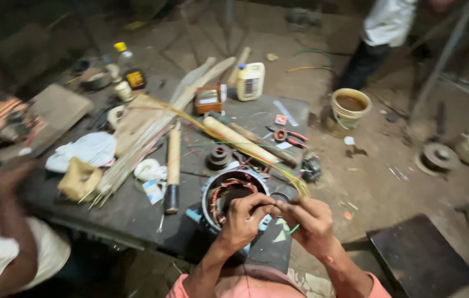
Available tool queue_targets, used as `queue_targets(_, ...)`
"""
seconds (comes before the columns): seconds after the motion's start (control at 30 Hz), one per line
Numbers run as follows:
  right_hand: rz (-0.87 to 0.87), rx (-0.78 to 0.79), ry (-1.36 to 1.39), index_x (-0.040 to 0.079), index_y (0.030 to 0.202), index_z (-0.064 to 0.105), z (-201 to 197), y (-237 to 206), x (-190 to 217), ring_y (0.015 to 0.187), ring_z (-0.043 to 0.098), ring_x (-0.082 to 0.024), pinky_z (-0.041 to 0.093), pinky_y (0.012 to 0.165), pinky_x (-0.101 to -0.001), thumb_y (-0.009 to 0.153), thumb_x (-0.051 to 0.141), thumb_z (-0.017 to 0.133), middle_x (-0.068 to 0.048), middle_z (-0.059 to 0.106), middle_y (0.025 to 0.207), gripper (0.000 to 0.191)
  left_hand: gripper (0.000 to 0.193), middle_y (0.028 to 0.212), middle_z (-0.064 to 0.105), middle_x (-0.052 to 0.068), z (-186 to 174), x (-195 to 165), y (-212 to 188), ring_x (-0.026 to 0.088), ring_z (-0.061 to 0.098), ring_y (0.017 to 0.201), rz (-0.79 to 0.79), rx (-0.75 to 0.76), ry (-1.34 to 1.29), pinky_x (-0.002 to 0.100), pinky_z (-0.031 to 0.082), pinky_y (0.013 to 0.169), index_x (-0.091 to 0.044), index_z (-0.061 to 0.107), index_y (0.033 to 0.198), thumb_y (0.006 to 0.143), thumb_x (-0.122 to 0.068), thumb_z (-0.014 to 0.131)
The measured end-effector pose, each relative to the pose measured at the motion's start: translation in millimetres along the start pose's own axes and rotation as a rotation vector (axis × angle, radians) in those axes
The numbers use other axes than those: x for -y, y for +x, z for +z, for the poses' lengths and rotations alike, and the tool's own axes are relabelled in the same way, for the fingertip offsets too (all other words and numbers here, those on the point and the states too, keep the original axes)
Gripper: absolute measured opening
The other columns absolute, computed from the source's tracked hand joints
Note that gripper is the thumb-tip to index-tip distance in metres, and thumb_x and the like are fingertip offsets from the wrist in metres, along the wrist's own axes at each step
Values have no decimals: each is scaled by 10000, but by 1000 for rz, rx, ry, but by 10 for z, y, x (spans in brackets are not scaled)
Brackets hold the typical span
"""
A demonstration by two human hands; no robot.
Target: The person works on a motor stator on a workbench, stripping insulation from a green wire and inserting it into the stator slots. They use shears to cut the wire and continue arranging the windings by hand.
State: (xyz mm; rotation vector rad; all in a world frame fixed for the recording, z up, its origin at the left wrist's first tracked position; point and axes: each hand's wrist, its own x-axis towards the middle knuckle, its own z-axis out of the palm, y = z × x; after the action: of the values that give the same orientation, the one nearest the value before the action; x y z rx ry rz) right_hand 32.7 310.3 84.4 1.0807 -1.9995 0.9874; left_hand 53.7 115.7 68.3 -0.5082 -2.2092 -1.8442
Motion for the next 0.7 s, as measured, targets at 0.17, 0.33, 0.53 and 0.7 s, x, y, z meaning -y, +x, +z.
queue_targets(0.17,-47,-28,-56,-36,1081,756,-523,-76,280,515,549,-83,354,444,-317,749,50,870,-26,667,732,361,90,812,781,89,52,22,2,150,781,744,-9,5,-76,278,587,664,3,758,971,932,-46,693)
queue_targets(0.33,65,-922,340,117,876,700,-1218,-203,345,630,561,-88,464,551,-221,1009,33,703,-25,612,812,157,96,790,782,81,11,94,12,118,740,726,-59,64,-150,252,547,641,-2,752,985,954,-71,694)
queue_targets(0.53,602,-37,268,80,1150,775,-552,-87,145,827,664,-80,528,684,-241,851,34,779,-35,732,1005,302,193,838,789,107,-48,155,0,108,654,740,-149,97,-234,234,482,637,8,657,1137,975,-89,698)
queue_targets(0.7,333,35,250,47,1058,729,130,-45,137,798,669,-182,523,665,-297,877,109,818,-78,667,947,211,369,985,749,115,-52,181,-35,134,749,915,22,81,-149,259,575,765,4,501,1296,978,-76,669)
